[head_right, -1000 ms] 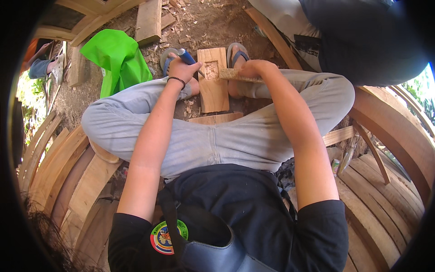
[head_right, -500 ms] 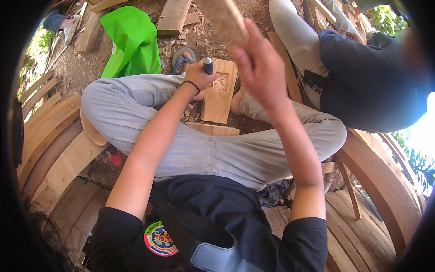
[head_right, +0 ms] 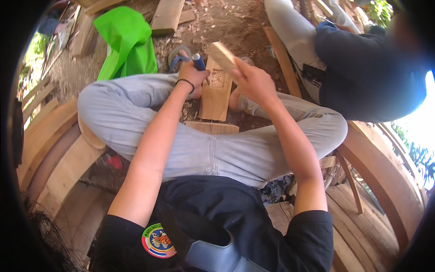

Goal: The person carves a design into a wooden block using a chisel and a wooden mallet while other people work on wood projects in the background.

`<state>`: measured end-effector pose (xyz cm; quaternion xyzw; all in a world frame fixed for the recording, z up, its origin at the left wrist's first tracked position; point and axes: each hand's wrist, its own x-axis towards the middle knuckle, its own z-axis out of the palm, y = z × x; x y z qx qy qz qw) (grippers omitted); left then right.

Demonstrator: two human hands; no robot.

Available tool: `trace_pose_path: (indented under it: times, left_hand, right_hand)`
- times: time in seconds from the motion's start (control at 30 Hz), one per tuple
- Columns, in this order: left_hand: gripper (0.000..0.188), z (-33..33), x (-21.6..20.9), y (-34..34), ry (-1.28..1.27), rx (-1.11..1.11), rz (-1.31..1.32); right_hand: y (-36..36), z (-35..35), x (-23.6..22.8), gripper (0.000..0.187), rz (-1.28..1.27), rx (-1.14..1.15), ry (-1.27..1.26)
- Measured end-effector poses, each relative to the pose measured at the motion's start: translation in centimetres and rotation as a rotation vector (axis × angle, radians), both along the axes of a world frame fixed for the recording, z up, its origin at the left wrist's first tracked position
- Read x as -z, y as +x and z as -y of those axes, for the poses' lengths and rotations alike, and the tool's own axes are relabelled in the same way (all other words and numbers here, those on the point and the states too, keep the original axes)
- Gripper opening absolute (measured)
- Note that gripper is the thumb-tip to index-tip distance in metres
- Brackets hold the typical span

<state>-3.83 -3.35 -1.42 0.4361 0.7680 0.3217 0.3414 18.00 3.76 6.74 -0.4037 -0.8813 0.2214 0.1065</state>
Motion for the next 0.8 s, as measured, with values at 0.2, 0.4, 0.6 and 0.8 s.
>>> trace_pose_path:
  times: [0.2, 0.4, 0.6, 0.8]
  left_hand:
    - [0.031, 0.3, 6.3, -4.6, -0.254, -0.267, 0.386]
    - [0.034, 0.8, 3.9, -5.9, -0.386, -0.603, 0.877]
    - [0.032, 0.3, 2.9, -5.4, -0.370, -0.706, 0.879]
    - [0.027, -2.4, 1.0, -2.8, -0.220, -0.404, 0.247]
  right_hand:
    - [-0.3, 0.7, -1.2, 0.044, -0.019, 0.128, -0.068]
    - [0.7, 0.1, -0.6, 0.046, 0.117, 0.172, -0.101]
    - [0.1, 0.0, -0.5, 0.047, 0.110, 0.167, -0.115]
    - [-0.3, -0.1, -0.5, 0.047, 0.110, 0.153, -0.127]
